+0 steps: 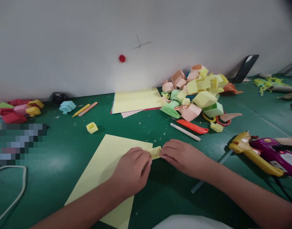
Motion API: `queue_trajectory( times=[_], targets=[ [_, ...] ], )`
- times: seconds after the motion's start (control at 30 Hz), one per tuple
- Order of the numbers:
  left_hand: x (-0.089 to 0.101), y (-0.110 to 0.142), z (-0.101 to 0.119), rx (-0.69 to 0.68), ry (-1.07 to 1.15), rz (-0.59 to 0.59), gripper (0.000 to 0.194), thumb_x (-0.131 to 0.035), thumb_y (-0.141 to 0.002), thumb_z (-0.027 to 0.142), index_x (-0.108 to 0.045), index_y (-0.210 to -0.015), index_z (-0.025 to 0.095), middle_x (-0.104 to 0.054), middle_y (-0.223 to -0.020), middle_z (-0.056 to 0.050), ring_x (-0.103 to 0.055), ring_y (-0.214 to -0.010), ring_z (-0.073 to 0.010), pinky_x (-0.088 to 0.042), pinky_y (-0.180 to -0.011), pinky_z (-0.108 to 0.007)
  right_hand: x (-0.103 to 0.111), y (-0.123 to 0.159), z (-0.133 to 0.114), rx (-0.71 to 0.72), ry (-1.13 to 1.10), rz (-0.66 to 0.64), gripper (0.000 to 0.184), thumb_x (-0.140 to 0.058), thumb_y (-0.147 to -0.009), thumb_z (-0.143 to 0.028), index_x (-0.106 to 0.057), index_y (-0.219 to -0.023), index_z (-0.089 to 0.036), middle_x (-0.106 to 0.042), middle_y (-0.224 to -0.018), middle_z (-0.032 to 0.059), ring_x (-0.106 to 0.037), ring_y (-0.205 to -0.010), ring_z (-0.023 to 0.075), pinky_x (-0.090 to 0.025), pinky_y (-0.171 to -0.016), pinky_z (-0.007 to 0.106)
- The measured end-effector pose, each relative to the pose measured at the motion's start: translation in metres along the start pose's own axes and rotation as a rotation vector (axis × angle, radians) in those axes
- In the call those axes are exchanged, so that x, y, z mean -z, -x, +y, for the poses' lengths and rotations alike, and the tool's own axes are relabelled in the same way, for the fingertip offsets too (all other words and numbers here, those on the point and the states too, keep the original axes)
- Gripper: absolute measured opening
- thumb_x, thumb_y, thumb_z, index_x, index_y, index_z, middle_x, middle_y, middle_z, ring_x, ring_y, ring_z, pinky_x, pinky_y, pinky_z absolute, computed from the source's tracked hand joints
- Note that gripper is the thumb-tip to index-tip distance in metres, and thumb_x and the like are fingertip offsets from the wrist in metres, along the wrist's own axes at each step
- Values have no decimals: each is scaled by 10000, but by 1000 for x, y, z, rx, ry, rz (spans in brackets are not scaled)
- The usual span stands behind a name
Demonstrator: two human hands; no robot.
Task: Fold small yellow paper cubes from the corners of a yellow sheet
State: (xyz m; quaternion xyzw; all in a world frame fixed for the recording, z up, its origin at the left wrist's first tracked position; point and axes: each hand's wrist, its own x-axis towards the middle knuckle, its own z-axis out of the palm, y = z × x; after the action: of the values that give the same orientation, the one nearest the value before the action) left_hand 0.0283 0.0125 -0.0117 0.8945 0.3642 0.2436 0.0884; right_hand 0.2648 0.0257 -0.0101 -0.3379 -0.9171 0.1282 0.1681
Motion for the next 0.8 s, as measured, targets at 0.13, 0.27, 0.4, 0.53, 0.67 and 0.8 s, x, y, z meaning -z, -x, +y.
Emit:
queue_trajectory(
  times=[0.13,0.27,0.4,0.53,0.67,0.8],
  targets=[
    [0,-1,0,53,27,-33,162,-456,-938,182,-609,-888,190,-666,-951,-80,-605,-920,-226,-516,-807,-383,-2,-2,-2,-69,-16,24,219,-469,-1026,-217,-653,-916,-169,-657,-883,65,-568,-834,204,-462,-772,354],
    [0,-3,-4,138,32,-67,169,-456,-941,193,-601,-856,184,-616,-949,-71,-556,-911,-225,-478,-787,-393,-4,-5,-3,-146,-44,32,189,-506,-1001,-185,-635,-862,-178,-639,-868,52,-554,-829,202,-441,-768,354],
    [0,-5,-8,195,7,-112,192,-439,-958,205,-603,-862,175,-589,-957,-64,-523,-906,-227,-447,-801,-419,-7,-9,-2,-289,-104,75,119,-597,-948,-175,-621,-832,-184,-636,-860,35,-557,-843,201,-433,-773,350],
    [0,-6,-8,215,0,-129,183,-440,-960,214,-590,-862,176,-579,-970,-61,-512,-919,-231,-441,-803,-419,-8,-11,-1,-312,-130,79,130,-610,-936,-175,-603,-807,-191,-626,-835,20,-554,-817,190,-419,-765,348],
    [-2,-5,-9,254,-17,-120,86,-490,-926,204,-568,-895,182,-580,-981,-60,-511,-924,-236,-447,-778,-401,-9,-12,-1,-338,-109,72,111,-611,-924,-173,-597,-816,-193,-619,-843,28,-540,-828,200,-410,-750,346],
    [-5,-4,-11,212,-17,-92,134,-506,-920,176,-607,-1007,195,-587,-1057,-68,-516,-970,-240,-449,-804,-396,-13,-15,1,-364,-110,77,85,-615,-888,-132,-586,-844,-198,-608,-861,24,-528,-836,198,-406,-738,331]
  ],
)
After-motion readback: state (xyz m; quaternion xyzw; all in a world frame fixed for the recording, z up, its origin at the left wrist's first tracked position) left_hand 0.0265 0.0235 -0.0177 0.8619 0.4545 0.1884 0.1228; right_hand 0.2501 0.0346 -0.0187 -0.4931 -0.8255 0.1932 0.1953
